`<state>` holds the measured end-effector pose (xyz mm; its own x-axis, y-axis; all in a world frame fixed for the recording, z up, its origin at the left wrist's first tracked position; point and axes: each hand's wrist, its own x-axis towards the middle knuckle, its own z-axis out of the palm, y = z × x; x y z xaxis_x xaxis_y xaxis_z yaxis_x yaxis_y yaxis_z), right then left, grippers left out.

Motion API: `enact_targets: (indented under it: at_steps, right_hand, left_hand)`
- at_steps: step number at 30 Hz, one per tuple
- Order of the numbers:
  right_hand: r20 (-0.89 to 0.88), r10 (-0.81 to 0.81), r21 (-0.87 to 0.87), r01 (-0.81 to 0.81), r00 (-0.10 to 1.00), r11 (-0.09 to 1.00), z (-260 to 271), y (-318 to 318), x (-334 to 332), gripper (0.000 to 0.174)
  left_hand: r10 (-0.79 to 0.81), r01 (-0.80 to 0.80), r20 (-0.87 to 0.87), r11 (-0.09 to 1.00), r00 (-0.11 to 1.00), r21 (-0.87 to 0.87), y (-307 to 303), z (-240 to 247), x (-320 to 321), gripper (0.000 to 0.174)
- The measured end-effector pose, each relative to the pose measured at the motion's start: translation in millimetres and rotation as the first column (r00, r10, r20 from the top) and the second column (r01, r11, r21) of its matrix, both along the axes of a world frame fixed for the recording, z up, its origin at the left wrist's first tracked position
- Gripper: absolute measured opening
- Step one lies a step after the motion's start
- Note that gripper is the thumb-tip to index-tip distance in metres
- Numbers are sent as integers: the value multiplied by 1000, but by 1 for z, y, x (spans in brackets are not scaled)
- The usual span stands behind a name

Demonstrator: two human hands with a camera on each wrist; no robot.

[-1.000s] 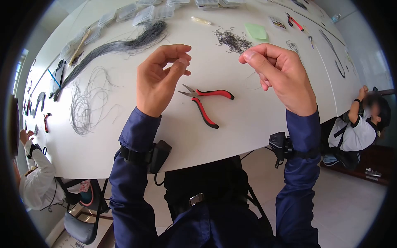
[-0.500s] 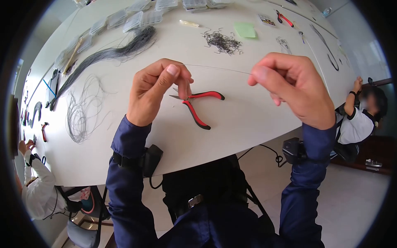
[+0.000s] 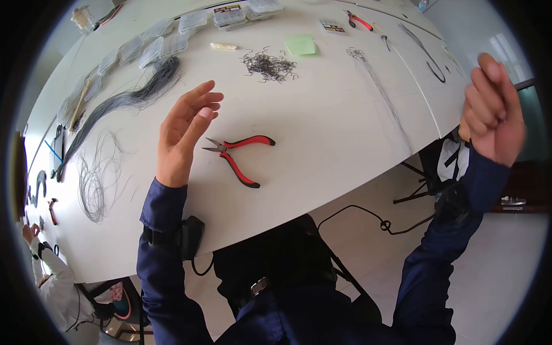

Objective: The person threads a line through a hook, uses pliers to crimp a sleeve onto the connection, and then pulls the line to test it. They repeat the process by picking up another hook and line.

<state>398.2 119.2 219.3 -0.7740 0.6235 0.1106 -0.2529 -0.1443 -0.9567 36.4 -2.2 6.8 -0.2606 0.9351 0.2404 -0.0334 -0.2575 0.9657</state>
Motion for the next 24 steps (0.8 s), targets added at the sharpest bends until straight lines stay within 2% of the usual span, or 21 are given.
enact_targets:
  at_steps: [3,5,7,10,13,14,15,17,21,24]
  right_hand:
    - [115,-141,14,141,983,990,8,36,-9,23]
    - [111,-70,54,65,991,996,13,69,-13,23]
    - [141,-233,15,233,962,972,23,99,-12,23]
    - [179,-388,89,378,904,921,36,109,-38,16]
    - [127,-579,222,546,805,808,46,113,-51,13]
    - [212,-507,147,485,836,862,59,139,-33,14]
    - [163,-553,150,533,817,833,61,151,-20,16]
    - [66,-636,145,623,769,769,47,167,2,25]
    - [129,-683,79,680,718,729,14,181,35,25]
    - [198,-700,6,713,686,701,-17,163,47,24]
  left_hand:
    - [58,-58,17,998,998,-3,1,-5,-8,39]
    - [88,-87,73,996,993,-19,2,-7,-13,38]
    - [121,-119,95,993,988,-25,2,-9,-15,37]
    - [162,-160,139,987,977,-31,3,-7,-14,35]
    - [185,-181,157,983,970,-39,2,-6,-15,34]
    - [189,-185,162,982,969,-39,2,-6,-16,34]
    - [189,-185,162,982,969,-40,2,-6,-16,33]
    - [190,-185,162,982,968,-44,2,-6,-17,33]
    - [196,-187,173,980,965,-69,2,-7,-17,32]
    - [184,-175,163,982,969,-68,3,-11,-19,32]
